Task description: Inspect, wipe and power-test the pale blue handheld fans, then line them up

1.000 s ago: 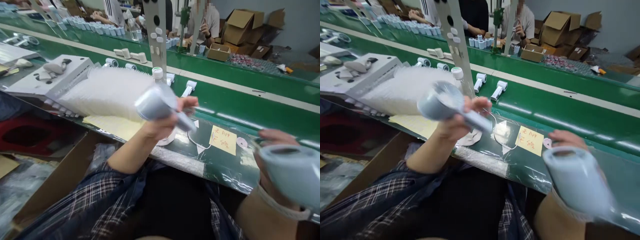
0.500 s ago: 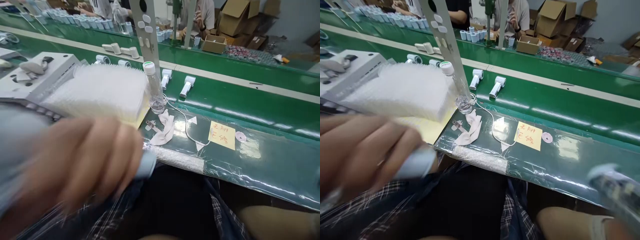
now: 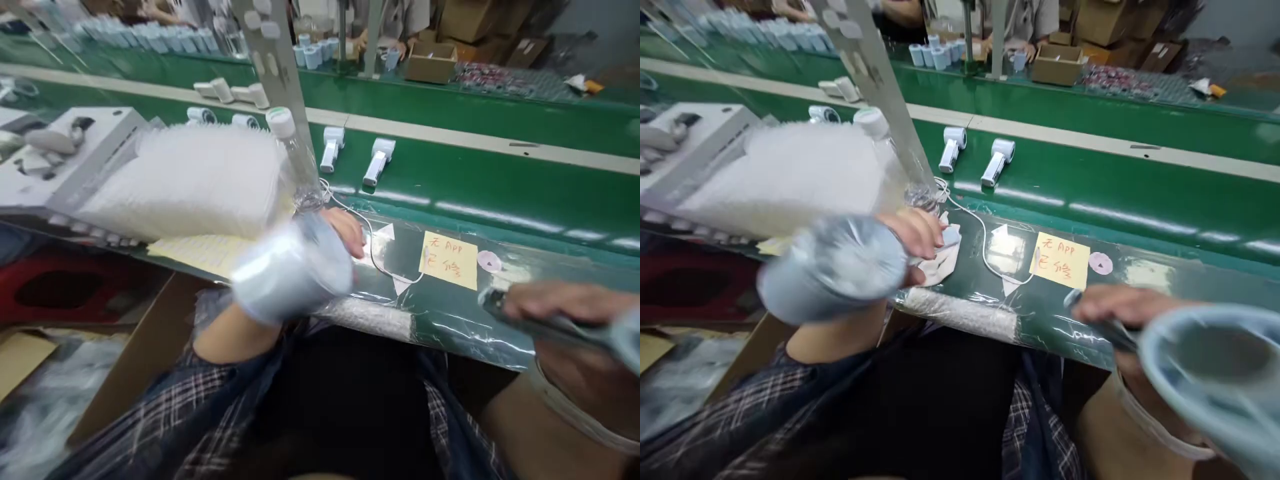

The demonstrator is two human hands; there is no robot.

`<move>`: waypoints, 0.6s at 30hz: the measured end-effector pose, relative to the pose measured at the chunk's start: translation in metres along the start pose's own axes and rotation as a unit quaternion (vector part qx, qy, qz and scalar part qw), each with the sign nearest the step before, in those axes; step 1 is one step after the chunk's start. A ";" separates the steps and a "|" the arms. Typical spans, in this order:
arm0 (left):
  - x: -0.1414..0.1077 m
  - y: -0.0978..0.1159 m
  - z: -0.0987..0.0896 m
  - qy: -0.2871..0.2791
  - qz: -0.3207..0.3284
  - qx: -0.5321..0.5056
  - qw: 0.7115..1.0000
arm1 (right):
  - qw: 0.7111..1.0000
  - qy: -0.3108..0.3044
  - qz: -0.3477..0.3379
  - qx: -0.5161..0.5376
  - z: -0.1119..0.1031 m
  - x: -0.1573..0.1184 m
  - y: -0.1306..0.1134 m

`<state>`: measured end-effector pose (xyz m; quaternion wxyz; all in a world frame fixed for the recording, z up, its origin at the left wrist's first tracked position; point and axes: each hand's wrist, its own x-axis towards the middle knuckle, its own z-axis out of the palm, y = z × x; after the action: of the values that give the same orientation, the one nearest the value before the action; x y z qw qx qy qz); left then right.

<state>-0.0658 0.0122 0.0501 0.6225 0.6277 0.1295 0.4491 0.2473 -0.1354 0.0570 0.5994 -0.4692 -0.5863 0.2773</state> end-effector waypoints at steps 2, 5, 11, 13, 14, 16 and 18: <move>-0.006 -0.009 0.009 -0.081 0.032 -0.034 0.996 | 0.999 0.005 0.028 0.046 0.009 -0.002 0.002; -0.015 -0.033 0.034 -0.067 0.060 -0.101 0.991 | 0.987 0.079 0.130 0.056 0.047 -0.006 0.016; -0.010 -0.077 0.076 0.117 0.226 0.202 0.946 | 0.986 -0.138 0.087 -0.014 0.116 -0.018 0.032; -0.011 -0.076 0.073 0.110 0.213 0.257 0.936 | 0.977 -0.180 0.100 -0.051 0.109 -0.014 0.030; -0.013 -0.071 0.068 0.082 0.195 0.300 0.930 | 0.975 -0.163 0.114 -0.098 0.098 -0.008 0.031; -0.019 -0.052 0.047 0.041 0.148 0.425 0.892 | 0.953 -0.095 0.139 -0.252 0.068 0.008 0.039; -0.029 -0.025 0.016 0.105 0.155 0.560 0.807 | 0.879 -0.038 0.173 -0.442 0.033 0.028 0.057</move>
<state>-0.0608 -0.0148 0.0188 0.0677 0.8280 0.3240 0.4527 0.2322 -0.0801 0.0143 0.2495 -0.7685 -0.5795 0.1064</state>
